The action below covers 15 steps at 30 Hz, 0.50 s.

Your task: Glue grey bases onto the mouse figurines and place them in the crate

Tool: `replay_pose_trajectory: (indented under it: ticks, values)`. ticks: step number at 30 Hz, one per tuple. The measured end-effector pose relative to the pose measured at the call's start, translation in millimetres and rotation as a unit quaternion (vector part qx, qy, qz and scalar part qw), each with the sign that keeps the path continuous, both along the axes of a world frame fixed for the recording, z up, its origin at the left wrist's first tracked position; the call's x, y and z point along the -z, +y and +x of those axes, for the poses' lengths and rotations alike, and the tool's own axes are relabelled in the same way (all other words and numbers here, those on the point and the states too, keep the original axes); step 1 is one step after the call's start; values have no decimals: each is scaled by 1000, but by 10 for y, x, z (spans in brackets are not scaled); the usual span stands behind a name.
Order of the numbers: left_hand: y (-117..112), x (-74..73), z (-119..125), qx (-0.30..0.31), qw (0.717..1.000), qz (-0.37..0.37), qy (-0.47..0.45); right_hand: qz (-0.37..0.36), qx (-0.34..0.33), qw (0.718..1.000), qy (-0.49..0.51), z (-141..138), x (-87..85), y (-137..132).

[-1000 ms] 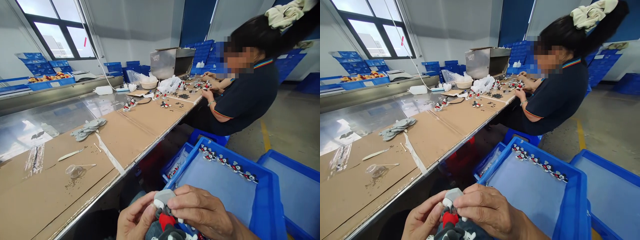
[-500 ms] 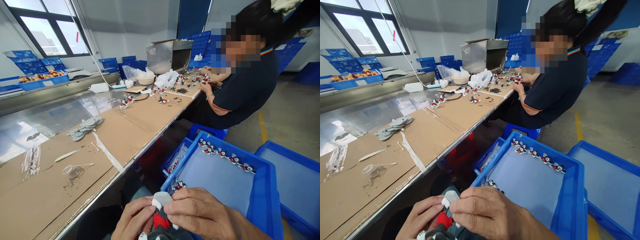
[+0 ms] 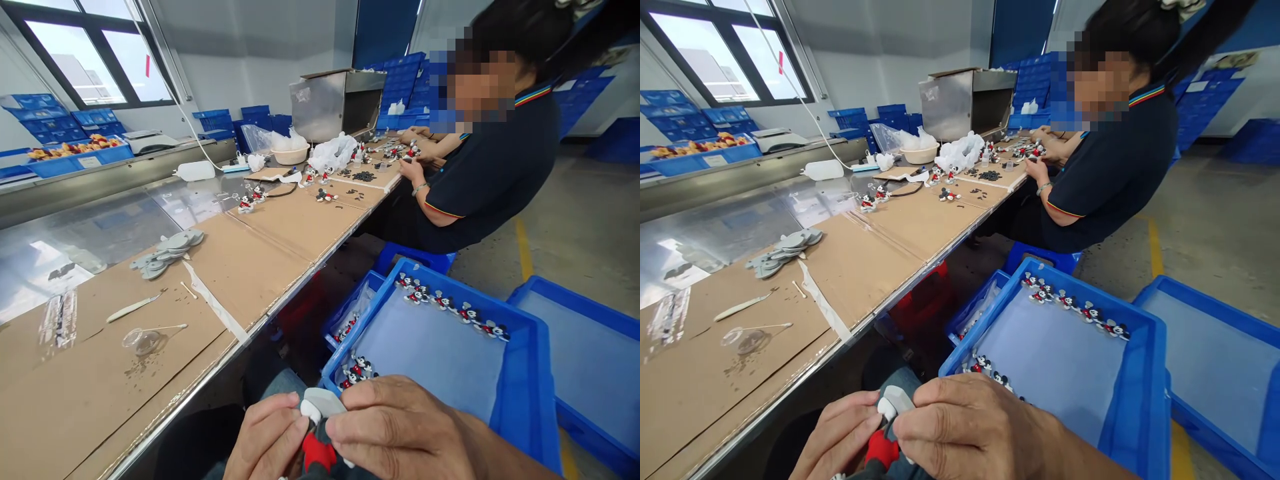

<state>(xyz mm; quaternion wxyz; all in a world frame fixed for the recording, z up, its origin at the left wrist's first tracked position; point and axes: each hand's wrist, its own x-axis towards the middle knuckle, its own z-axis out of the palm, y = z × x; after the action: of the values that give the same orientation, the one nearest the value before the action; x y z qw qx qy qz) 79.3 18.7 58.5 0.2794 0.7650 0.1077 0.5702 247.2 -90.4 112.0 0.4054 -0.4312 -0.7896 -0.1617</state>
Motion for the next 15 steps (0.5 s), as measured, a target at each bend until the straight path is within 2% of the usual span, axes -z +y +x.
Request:
replay_pose_trajectory:
  ticks: [1,3,5,6,9,12,13,15]
  values:
    - [53,2,-12,17,1000,-4,-4,-6,-4,1000,8,-4,6,-1]
    - [188,-4,-46,96,995,19,19,-26,-13,999,26,-12,14,-5]
    - [319,-22,-84,191,975,83,70,-45,-22,998,43,-18,10,-11]
    - [369,-33,-103,210,969,100,81,-52,-27,997,52,-21,3,-14]
    - [432,-65,-152,154,986,46,46,-85,-34,992,81,-27,-38,-18]
    - [386,-72,-168,195,975,52,88,-131,-53,980,142,-30,-64,8]
    - [344,-62,-154,210,971,47,99,-139,-64,971,182,-34,-57,26]
    - [219,-28,-84,183,980,-43,72,-166,-75,937,298,-50,-16,73]
